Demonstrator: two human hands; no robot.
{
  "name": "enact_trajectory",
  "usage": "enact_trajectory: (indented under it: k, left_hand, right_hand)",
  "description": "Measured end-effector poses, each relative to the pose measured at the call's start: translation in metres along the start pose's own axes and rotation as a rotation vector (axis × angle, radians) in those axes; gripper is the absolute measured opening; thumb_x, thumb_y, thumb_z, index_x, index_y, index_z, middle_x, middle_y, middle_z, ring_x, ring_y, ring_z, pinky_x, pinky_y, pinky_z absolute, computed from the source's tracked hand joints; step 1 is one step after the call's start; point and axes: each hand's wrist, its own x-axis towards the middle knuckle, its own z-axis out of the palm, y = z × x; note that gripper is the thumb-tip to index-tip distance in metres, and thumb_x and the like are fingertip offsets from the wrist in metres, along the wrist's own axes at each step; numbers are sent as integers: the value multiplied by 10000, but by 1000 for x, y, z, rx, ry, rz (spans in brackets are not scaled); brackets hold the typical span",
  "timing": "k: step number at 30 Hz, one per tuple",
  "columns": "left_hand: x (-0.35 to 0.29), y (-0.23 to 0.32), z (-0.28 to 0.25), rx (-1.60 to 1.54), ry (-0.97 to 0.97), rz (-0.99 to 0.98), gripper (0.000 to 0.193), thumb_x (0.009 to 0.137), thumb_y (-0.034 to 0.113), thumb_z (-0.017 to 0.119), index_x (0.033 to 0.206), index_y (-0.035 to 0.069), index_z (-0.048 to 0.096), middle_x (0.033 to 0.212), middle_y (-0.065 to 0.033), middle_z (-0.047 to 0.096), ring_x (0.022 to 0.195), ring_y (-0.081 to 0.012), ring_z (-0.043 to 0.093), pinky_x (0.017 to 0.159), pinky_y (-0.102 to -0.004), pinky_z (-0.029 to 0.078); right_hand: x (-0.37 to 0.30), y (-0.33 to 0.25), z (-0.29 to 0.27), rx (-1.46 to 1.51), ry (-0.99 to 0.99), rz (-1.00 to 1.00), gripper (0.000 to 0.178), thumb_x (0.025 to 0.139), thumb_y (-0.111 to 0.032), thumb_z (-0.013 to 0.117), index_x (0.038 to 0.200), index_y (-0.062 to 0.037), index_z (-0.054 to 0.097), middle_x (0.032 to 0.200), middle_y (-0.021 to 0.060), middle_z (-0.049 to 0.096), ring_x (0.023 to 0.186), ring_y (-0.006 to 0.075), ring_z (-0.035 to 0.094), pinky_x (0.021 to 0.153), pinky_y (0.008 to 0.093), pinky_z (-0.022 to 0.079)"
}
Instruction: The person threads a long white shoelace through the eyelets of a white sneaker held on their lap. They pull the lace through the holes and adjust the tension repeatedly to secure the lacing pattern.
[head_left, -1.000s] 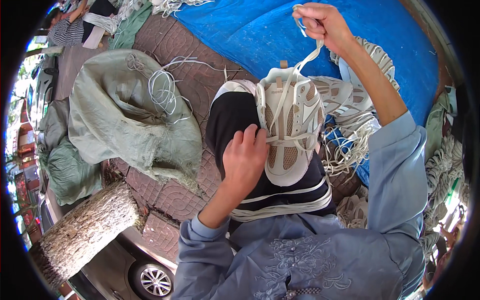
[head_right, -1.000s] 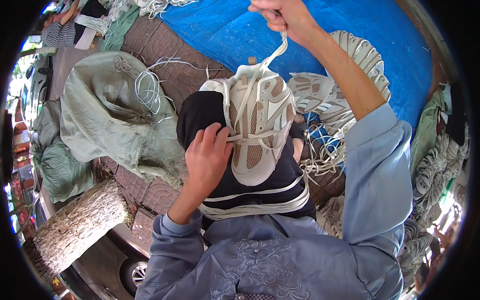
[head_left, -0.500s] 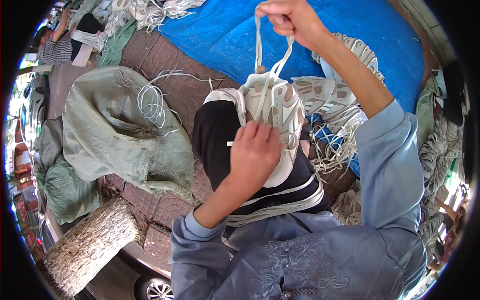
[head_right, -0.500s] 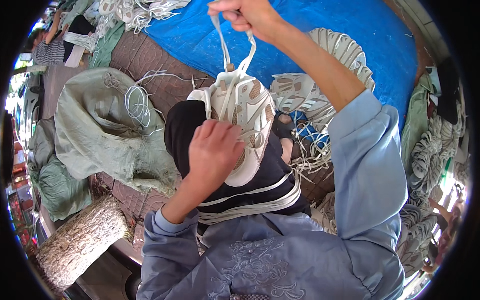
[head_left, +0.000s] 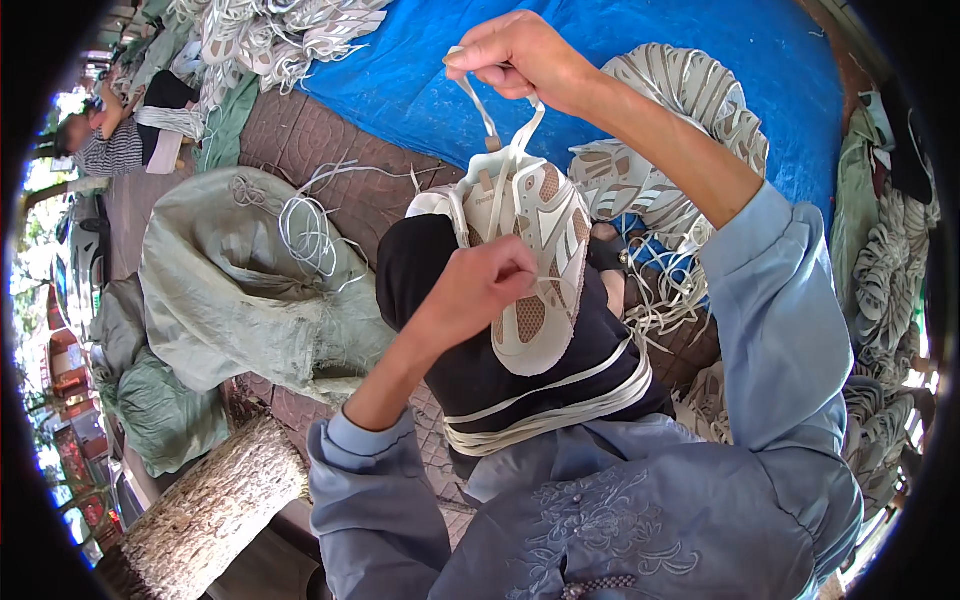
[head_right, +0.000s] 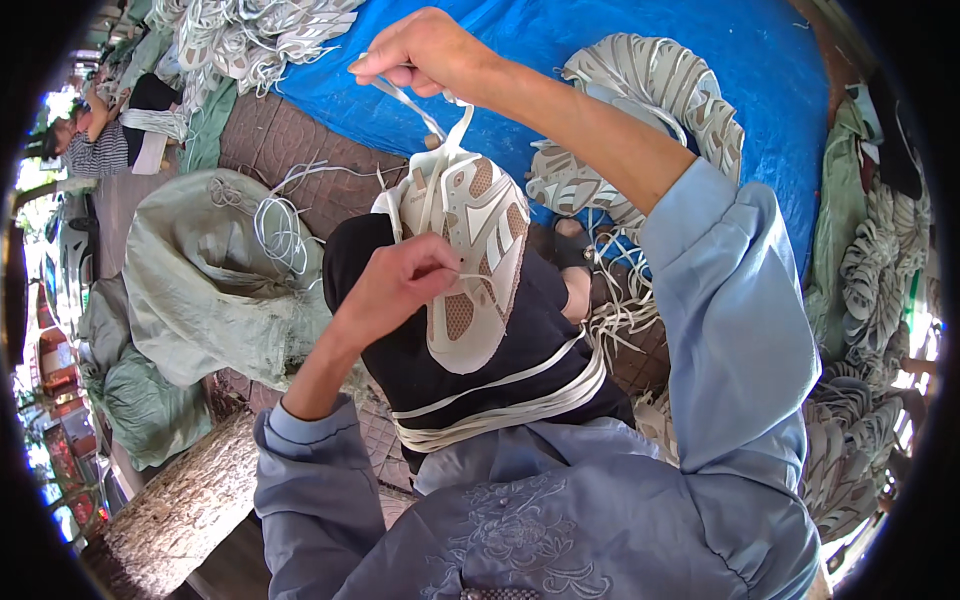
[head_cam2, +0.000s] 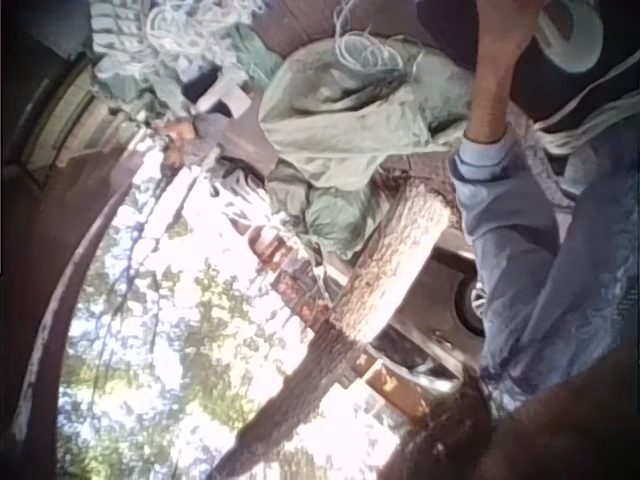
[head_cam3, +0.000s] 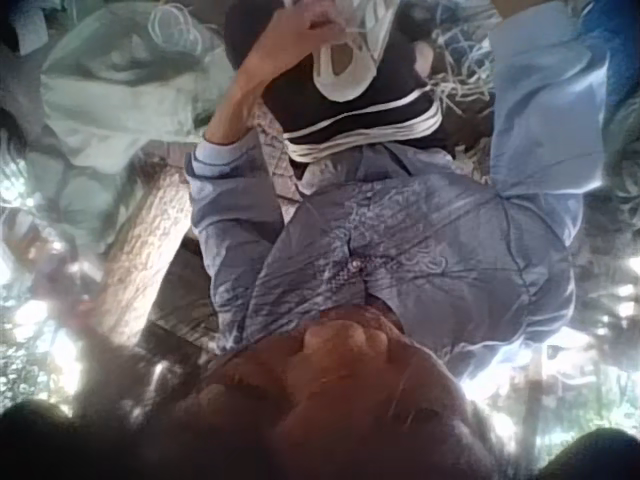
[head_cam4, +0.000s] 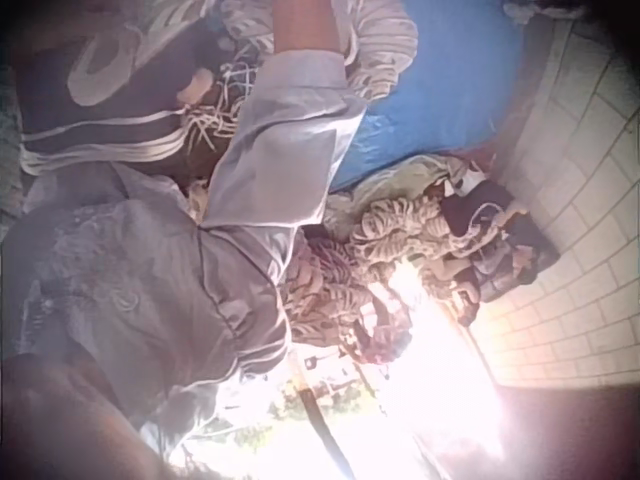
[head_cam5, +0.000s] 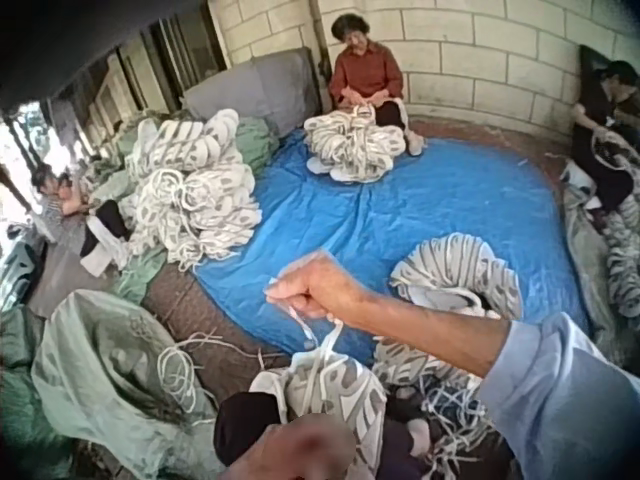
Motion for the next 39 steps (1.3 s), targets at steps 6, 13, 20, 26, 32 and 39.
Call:
enact_trajectory:
  k: [6, 13, 20, 26, 32, 39]
  left_hand:
    - [0, 13, -17, -236, -255, -96, 104, 792, 48, 595, 891, 17, 598, 759, 33, 589, 671, -42, 514, 572, -197, 412]
    - [-6, 31, -8, 863, 99, 484, 149, 688, 50, 581, 832, 18, 559, 618, -24, 472, 545, -125, 462, 490, -237, 378]
    - [8, 16, 1, 1236, 680, 867, 145, 631, 109, 561, 751, 48, 508, 561, 15, 365, 492, -112, 383, 441, -247, 293]
    - [-17, 13, 67, 759, 493, 663, 270, 665, 83, 532, 924, 14, 562, 718, -61, 493, 620, -186, 508, 538, -304, 434]
    - [-66, -11, 78, 540, 480, 730, 344, 619, -3, 597, 961, -25, 560, 1000, -142, 564, 942, -283, 571, 798, -385, 469]
    - [-57, -35, 97, 613, 593, 613, 286, 664, 22, 606, 948, 5, 579, 998, -117, 565, 986, -272, 548, 836, -399, 440]
  right_hand:
    - [-10, 1, 5, -45, -3, 21, 224, 745, -190, 632, 750, 35, 623, 458, -40, 299, 372, 44, 202, 354, 238, 133]
    - [-15, -2, 6, -96, 15, 44, 198, 728, -164, 641, 757, 31, 629, 462, -35, 309, 379, 44, 204, 357, 235, 129]
    - [-14, 1, 4, -61, 45, -6, 181, 731, -145, 639, 755, 34, 628, 466, -34, 315, 383, 40, 219, 353, 232, 135]
    - [-6, -1, -4, -46, 129, -24, 188, 754, -170, 620, 672, -2, 598, 464, -19, 371, 375, 45, 274, 350, 224, 172]
    - [-1, -20, -15, 92, 142, -49, 217, 776, -132, 600, 609, -2, 555, 481, -9, 408, 367, 55, 291, 345, 220, 184]
    - [6, -56, 0, 107, 110, -85, 212, 804, -149, 587, 705, 37, 565, 471, -7, 402, 353, 60, 285, 329, 215, 177]
